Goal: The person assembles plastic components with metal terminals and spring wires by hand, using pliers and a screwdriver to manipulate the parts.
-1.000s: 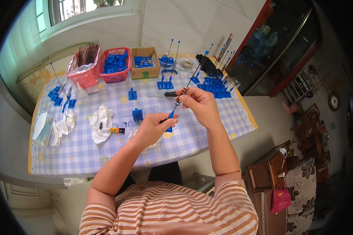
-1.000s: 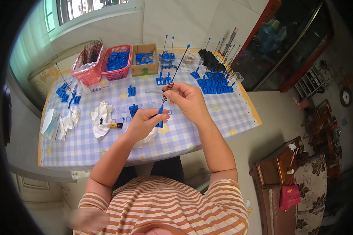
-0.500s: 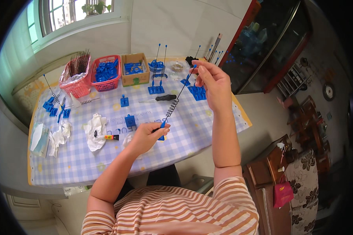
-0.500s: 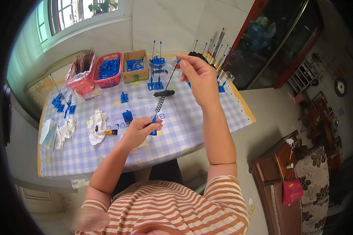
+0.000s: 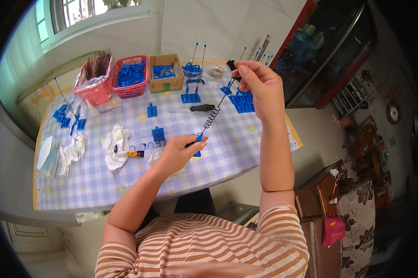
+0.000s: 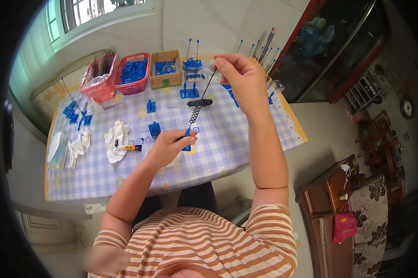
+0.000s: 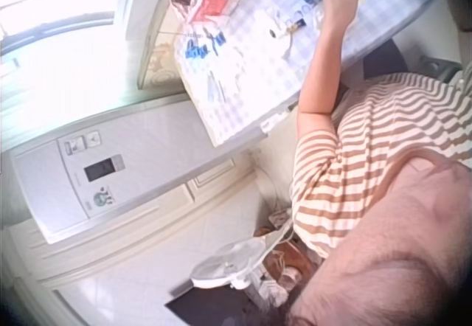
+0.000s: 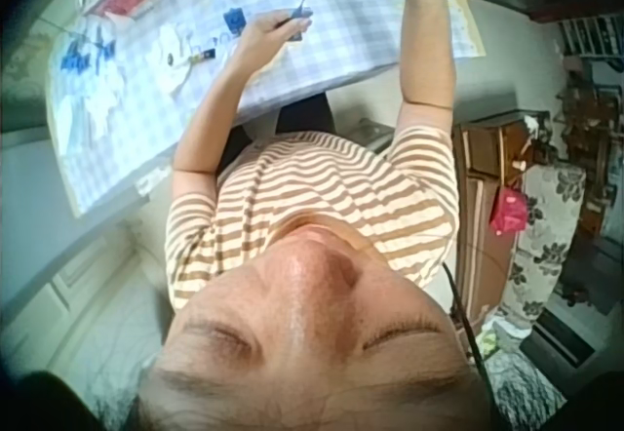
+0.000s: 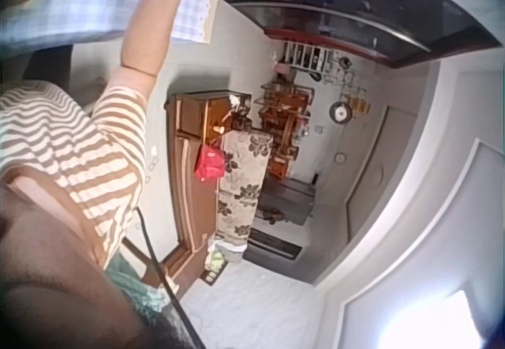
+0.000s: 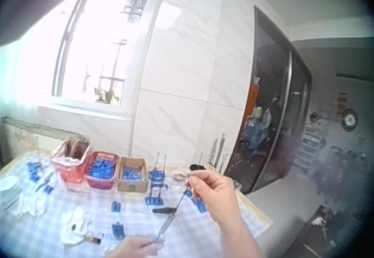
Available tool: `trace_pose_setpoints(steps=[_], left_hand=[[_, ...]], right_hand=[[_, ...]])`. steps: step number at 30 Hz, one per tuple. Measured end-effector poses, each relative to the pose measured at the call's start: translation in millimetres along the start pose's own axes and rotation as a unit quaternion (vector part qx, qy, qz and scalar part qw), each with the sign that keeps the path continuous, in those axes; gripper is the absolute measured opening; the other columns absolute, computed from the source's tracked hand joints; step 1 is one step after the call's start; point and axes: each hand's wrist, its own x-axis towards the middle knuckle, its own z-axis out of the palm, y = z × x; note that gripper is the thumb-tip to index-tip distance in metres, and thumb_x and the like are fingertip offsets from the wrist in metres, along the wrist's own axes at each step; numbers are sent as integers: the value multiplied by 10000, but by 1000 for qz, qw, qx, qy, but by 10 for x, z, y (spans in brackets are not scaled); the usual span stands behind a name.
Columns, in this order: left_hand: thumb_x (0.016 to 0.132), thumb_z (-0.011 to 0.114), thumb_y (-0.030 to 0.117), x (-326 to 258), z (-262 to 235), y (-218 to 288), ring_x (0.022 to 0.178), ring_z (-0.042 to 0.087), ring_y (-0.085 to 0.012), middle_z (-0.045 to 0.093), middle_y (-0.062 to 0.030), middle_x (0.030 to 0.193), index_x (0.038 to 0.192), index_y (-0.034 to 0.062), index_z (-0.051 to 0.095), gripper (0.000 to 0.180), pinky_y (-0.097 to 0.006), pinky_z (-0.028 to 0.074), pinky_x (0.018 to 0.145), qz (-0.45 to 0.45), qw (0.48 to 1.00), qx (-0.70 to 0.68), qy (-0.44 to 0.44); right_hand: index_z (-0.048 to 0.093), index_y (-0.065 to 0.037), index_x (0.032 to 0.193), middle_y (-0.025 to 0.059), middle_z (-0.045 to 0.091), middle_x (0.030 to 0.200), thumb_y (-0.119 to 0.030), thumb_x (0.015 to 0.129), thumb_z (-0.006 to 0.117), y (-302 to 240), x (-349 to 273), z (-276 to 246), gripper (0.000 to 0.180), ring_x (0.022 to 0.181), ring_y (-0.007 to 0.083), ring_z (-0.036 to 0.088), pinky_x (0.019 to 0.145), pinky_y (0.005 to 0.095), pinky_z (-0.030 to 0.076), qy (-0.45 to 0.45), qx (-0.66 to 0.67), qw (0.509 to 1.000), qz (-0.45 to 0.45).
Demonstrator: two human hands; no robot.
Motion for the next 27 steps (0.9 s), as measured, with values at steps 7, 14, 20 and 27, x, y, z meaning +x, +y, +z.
trace_pose_setpoints(steps=[7, 14, 20, 27], left_hand=[[831, 687, 37, -51, 47, 130, 901, 598, -87, 674, -86, 1021, 1464, -5, 270, 759, -244, 482, 831, 81, 996, 29, 8], [817, 681, 41, -20, 116, 151, 908, 623, -121, 685, -130, 1024, 1474, -14, 223, 803, -254, 482, 845, 54, 998, 24, 29], [830, 674, 73, 44, 178, 164, 868, 634, -126, 705, -130, 980, 1460, -47, 222, 785, -250, 487, 808, 62, 992, 73, 76], [826, 692, 105, 70, 269, 293, 833, 622, -135, 688, -138, 1014, 1467, -29, 218, 809, -265, 505, 745, 57, 990, 106, 70]], right_hand=[[677, 11, 994, 49, 679, 845, -162, 881, 635, -50, 18, -89, 211, 751, 96, 609, 630, 224, 479, -77, -93, 992, 36], [663, 26, 1043, 65, 681, 896, -110, 894, 592, -216, -95, -203, 215, 757, 93, 605, 675, 246, 505, -131, -92, 985, 65], [660, 33, 1046, 46, 664, 888, -130, 883, 614, -181, -249, -205, 235, 723, 82, 596, 660, 232, 493, -176, -86, 978, 65], [652, 6, 867, 40, 643, 777, -176, 867, 658, -176, -84, -239, 182, 607, 70, 572, 590, 211, 465, -115, -144, 979, 88]])
